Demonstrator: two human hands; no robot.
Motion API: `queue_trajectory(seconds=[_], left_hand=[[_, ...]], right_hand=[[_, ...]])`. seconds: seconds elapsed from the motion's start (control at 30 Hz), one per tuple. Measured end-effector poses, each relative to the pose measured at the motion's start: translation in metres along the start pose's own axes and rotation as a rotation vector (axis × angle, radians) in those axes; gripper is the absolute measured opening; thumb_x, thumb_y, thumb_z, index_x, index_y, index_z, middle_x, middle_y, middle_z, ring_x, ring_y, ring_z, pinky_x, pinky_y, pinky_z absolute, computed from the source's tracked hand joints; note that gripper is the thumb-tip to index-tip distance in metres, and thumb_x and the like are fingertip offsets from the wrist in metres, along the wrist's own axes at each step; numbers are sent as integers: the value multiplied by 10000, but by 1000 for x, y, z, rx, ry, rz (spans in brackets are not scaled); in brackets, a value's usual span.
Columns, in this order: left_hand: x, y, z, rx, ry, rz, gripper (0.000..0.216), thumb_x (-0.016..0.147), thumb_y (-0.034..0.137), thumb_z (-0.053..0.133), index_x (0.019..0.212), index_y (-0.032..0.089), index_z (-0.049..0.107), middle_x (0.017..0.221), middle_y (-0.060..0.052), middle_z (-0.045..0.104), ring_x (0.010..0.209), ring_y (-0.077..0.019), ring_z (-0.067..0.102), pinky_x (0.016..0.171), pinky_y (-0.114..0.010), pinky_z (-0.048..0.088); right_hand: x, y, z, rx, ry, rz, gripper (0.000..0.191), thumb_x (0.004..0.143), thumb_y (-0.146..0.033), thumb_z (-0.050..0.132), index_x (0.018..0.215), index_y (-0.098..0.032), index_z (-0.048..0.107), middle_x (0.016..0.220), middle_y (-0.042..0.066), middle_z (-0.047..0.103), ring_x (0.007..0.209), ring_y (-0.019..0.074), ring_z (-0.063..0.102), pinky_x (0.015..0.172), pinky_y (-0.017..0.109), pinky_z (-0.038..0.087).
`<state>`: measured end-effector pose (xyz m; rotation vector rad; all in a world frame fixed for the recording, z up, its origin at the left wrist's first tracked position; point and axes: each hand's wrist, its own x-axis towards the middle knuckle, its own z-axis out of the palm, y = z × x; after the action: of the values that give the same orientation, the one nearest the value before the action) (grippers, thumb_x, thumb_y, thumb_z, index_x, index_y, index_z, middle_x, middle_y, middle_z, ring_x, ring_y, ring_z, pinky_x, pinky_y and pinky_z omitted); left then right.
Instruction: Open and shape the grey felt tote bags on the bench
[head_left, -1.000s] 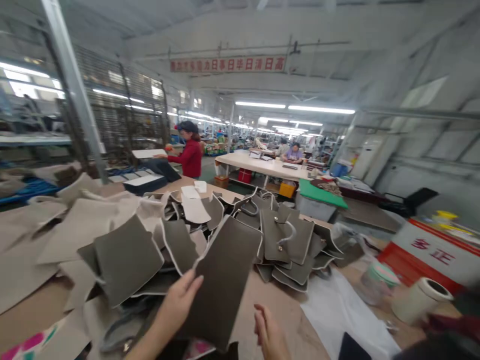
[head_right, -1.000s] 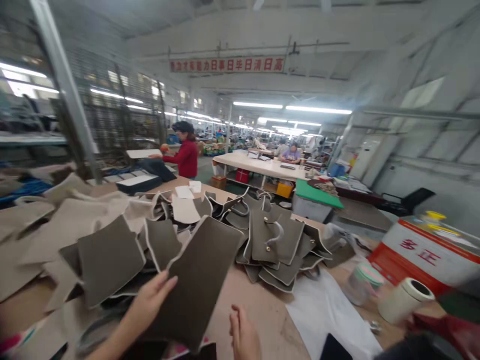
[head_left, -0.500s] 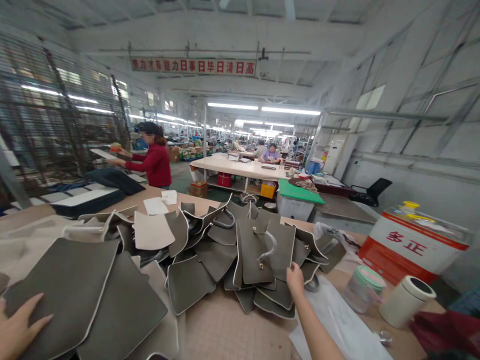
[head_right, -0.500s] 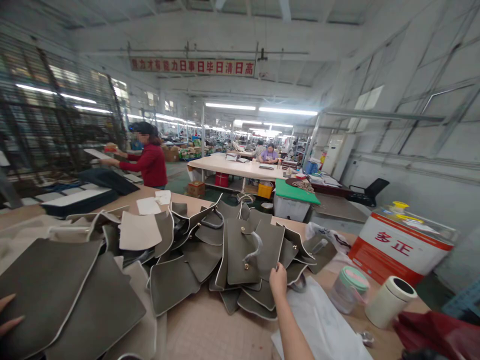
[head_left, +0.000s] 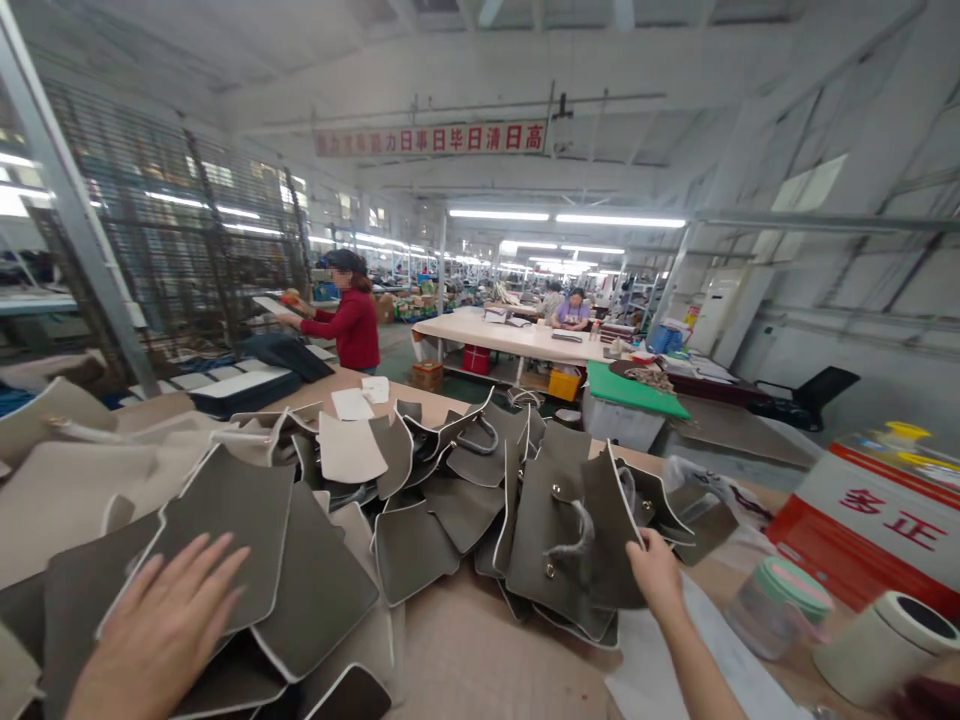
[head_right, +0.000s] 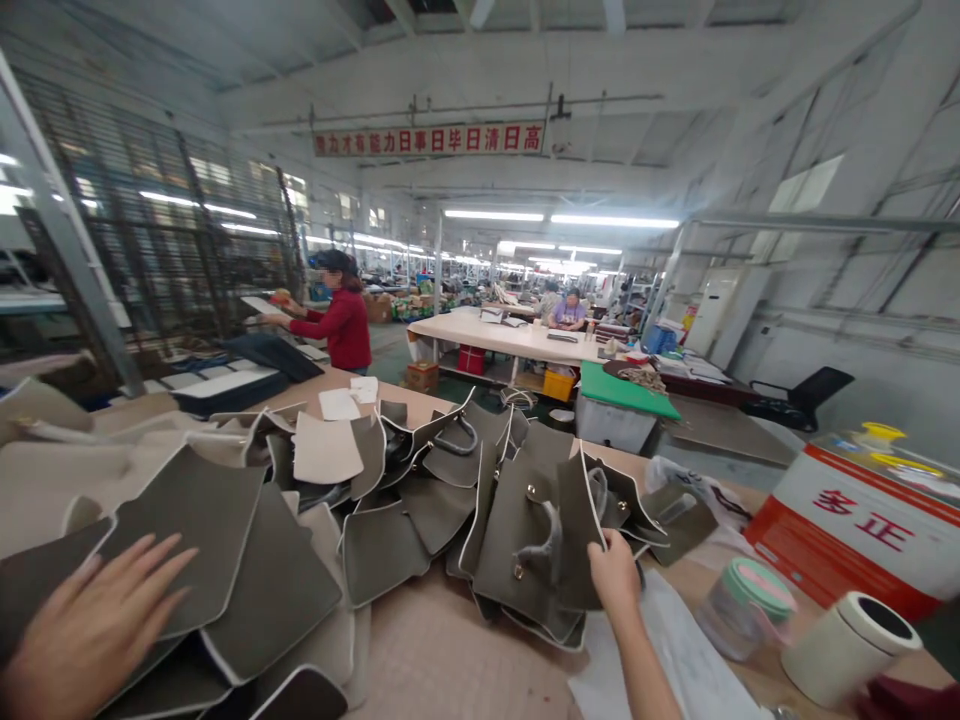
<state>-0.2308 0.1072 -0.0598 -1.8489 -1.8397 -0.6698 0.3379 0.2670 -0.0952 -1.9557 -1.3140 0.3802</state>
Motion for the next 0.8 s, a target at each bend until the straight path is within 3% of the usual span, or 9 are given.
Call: queue_trajectory(seconds=[0.07,0.17,0.27,0.37,0.47,0.53,0.7,0.8], left_hand=[[-14,52,-1,-231,-57,9,359,743,426,488,1027,234,595,1157,-46,576,1140,-280,445,999,-490,248],[-37,144,-2,-727,-385,-176,420,710,361,567,1118,261,549,1227,-56,518,1159,-250,434,990,-437,308],[-55,223,-9,-1297,-632,-439,718,612,327,681,1261,193,404,1292,-136,434,1197,-274,385,1005,-421,286],[-70,269,-22,-1828,-695,-775,757,645,367,675,1291,164,336,1265,-181,452,1147,-297,440,940,-414,369],[-89,280,-33,-2073,-692,-1053,648,696,322,647,1259,174,362,1126,-155,578,1018,-285,552,874,-412,429],[-104,277,-39,-2103,-728,-1138,619,694,272,654,1240,171,380,1053,-141,621,947,-271,593,836,-399,458],[-132,263,-53,-2077,-763,-1193,579,699,230,654,1218,182,403,1028,-118,636,894,-245,619,798,-370,485],[-141,259,-59,-2077,-746,-1185,546,695,236,656,1190,185,432,1015,-104,643,884,-237,623,791,-359,488]], right_hand=[[-42,-8,-33,19,30,-68,288,637,-271,410,865,-164,549,864,83,614,829,242,558,721,311,411],[-118,-16,-72,182,-8,-122,306,620,-334,449,869,-188,549,834,55,620,793,238,559,705,310,424],[-196,-18,-87,533,-241,-33,290,624,-355,539,870,-201,560,836,44,633,761,226,573,676,303,443],[-258,-16,-84,839,-450,79,279,611,-368,614,830,-200,574,813,40,643,754,225,583,650,297,451],[-296,-18,-82,908,-532,193,339,614,-428,642,859,-202,585,798,30,641,740,219,587,643,295,453],[-308,-23,-84,888,-526,263,375,671,-488,596,914,-203,581,805,27,633,727,201,585,635,282,452],[-318,-35,-87,797,-512,252,331,709,-501,568,755,-174,577,660,-7,566,599,131,528,527,211,403],[-323,-38,-87,724,-536,193,303,733,-466,553,759,-165,582,669,-10,553,595,112,494,506,192,371]])
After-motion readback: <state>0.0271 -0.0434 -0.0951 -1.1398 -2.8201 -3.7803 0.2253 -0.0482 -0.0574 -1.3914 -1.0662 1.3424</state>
